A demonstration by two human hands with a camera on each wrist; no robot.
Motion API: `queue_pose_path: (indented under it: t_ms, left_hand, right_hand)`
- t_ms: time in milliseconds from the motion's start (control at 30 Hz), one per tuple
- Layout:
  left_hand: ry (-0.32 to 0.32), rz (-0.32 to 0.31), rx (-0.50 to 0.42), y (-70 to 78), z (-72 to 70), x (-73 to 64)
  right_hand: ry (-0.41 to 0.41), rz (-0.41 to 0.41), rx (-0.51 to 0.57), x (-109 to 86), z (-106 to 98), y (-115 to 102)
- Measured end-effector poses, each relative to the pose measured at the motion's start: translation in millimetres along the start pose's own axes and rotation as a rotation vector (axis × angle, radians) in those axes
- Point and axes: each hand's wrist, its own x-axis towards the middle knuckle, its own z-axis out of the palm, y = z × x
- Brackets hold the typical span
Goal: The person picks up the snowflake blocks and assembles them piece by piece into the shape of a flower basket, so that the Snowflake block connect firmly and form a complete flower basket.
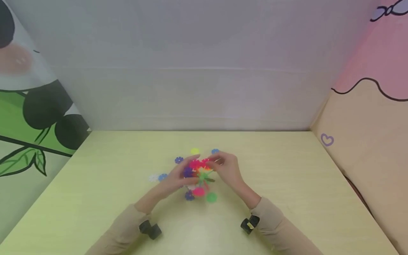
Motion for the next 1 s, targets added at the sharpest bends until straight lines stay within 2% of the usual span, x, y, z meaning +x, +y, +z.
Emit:
queue_pose_path:
  t_ms: [167, 267, 400, 567, 767, 867, 1000]
  left_hand:
    - [0.063, -0.006, 0.012, -8.3, -0.1, -1.7]
    - [0.095, -0.013, -0.016, -12.4, -3.1, -2.8]
    - [0.143, -0.036, -0.032, -14.2, -8.8, -5.6]
    - [0.164, -0.065, -0.049, -13.9, -15.0, -10.8]
    - [0.169, -0.082, -0.059, -14.3, -19.0, -15.8]
    - [0.178, -0.1, -0.054, -14.2, -20.3, -16.2]
    - [0.19, -0.109, -0.045, -14.4, -21.4, -14.6]
  right_hand:
    - [-0.067, -0.029, 0.016, 2.7, 0, 3]
    - [-0.082, -0.038, 0.005, 10.8, -7, 7]
    - [-0.064, -0.034, -0.114, 29.2, -26, 29]
    - [-0.077, 0.065, -0.347, 48.8, -56, 67]
    - [-0.229, 0.204, -0.444, 58.1, -71, 92]
    - [-0.275, 0.213, -0.476, 60.4, -69, 98]
    - [-0.287, 0.18, -0.489, 63.0, -67, 100]
